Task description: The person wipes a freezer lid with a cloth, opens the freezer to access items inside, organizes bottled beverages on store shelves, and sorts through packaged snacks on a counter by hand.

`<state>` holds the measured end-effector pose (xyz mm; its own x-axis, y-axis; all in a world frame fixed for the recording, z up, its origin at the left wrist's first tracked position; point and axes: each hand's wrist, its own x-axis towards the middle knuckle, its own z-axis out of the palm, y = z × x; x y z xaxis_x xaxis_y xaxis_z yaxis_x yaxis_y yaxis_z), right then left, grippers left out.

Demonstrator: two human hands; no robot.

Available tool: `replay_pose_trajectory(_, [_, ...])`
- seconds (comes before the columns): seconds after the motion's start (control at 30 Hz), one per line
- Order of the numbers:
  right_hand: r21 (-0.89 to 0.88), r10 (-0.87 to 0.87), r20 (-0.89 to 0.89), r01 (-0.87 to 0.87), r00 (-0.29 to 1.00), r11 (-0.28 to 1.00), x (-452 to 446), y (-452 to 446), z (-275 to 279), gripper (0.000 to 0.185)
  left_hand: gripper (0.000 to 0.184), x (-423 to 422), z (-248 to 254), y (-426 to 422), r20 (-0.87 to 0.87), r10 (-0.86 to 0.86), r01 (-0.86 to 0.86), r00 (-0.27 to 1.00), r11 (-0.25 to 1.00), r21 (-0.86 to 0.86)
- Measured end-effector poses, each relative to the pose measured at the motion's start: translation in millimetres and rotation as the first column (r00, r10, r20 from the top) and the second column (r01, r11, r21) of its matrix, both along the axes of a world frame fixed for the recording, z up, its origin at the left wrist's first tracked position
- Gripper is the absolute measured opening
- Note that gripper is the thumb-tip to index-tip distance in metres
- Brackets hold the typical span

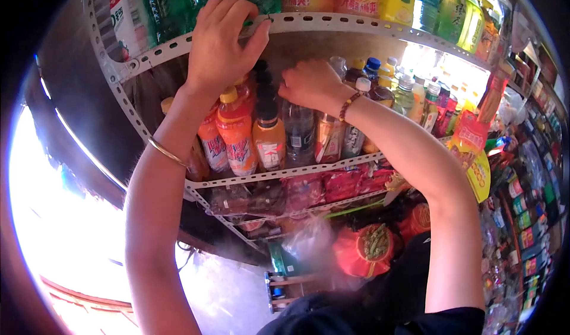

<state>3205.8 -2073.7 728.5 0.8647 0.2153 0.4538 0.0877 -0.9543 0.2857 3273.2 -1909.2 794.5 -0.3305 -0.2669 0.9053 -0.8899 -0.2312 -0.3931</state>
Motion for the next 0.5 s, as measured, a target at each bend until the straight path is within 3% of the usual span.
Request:
replay_pose_trajectory(0.2, [0.127, -0.15, 0.023, 0.146, 0.988, 0.981, 1, -2, -6, 0.037, 0.016, 0, -1, 0, 0.0, 0.019, -0.019, 1.0, 1.0, 0.012])
replay_pose_trajectory(0.27, [0.042, -0.174, -0.147, 0.182, 0.974, 0.982, 6, -4, -1, 0.032, 0.016, -3, -1, -1, 0.011, 0.036, -0.036, 0.999, 0.999, -0.012])
replay_pose_trajectory(0.3, [0.034, -0.2, -0.138, 0.207, 0.97, 0.978, 4, -6, 1, 0.032, 0.016, -4, 0, -2, 0.019, 0.011, -0.01, 1.0, 1.0, -0.022])
replay_pose_trajectory(0.37, [0.14, -0.04, -0.168, 0.064, 0.985, 0.988, -1, -8, 5, 0.033, 0.015, -7, 0, -2, -0.012, 0.054, -0.054, 0.998, 0.999, -0.004])
replay_pose_trajectory(0.5, [0.255, -0.06, -0.005, 0.06, 0.998, 0.965, 6, -10, -11, 0.037, 0.014, -20, 0, -3, -0.1, 0.051, -0.051, 0.994, 0.999, 0.004])
